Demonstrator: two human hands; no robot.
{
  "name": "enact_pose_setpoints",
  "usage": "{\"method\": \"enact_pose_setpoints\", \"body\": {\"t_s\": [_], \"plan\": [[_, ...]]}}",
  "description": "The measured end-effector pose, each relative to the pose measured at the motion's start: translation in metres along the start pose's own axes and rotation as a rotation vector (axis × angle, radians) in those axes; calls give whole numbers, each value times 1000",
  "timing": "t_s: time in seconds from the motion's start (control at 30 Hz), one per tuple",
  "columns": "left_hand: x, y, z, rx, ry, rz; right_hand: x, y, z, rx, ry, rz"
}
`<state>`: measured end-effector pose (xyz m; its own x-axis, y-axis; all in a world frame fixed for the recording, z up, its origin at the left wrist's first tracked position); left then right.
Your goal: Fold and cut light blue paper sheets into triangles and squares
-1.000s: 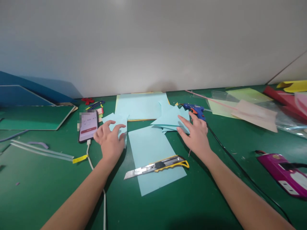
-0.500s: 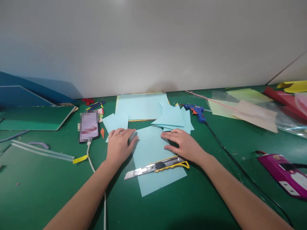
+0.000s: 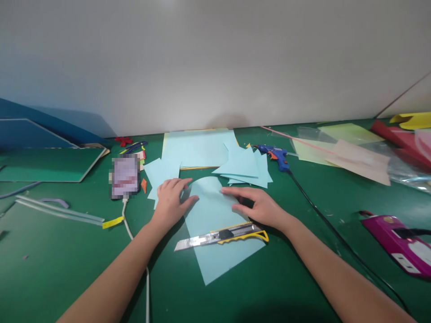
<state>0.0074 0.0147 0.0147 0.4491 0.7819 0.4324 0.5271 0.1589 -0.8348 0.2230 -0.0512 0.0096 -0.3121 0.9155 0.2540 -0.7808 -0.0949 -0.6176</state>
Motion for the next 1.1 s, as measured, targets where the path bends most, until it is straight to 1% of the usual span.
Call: {"method": "enact_pose_setpoints", "body": {"t_s": [0.13,0.17,0.23,0.3,0.33,0.37,0.4,0.5,0.53,0.6,0.63,0.7,0.8,0.87,0.9,0.97,1.03,1.1], "plan": [[2,-6,-2,-146,75,-70,1,-3,-6,407,90,-129],[2,-8,-3,-170,79,-82,1,-3,-9,466,124,-151],[2,-9,-5,-215,66,-72,2,0,-14,515,197,-140],[1,-8,-5,-247,12,-52,2,4,-17,507,242,-86],[1,-8,-3,-259,-30,-51,3,5,-18,487,245,-79],[1,-8,-1,-268,-80,-60,3,4,-18,454,238,-100],[0,-7,1,-279,-132,-70,3,1,-18,411,223,-147],[-1,-5,8,-380,-255,-80,2,-10,-14,277,152,-356],[0,-4,10,-447,-283,-85,2,-12,-12,253,129,-397],[0,-2,12,-612,-323,-104,1,-15,-8,251,93,-413],[1,-2,13,-696,-338,-119,1,-16,-6,265,80,-400],[2,-2,11,-842,-356,-143,0,-17,-3,323,63,-331],[4,-5,6,-984,-354,-147,-2,-15,-2,488,84,-149],[5,-7,3,-1035,-360,-131,-3,-11,-6,599,157,-14],[6,-7,2,-1049,-374,-110,-4,-9,-8,625,199,30],[5,-5,0,-1062,-428,-42,-5,-6,-13,614,275,77],[4,-1,0,-1043,-481,52,-5,-4,-17,566,333,91],[3,0,-2,-990,-489,137,-5,-3,-19,545,369,105]]}}
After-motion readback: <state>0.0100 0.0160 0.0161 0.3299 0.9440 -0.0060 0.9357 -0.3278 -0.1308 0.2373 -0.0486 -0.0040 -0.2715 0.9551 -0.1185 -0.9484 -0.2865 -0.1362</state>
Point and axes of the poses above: each hand's wrist, its own x-axis towards the middle knuckle, its own y-axis out of the palm, z = x × y, the point moved 5 cm from there along x, towards the middle knuckle
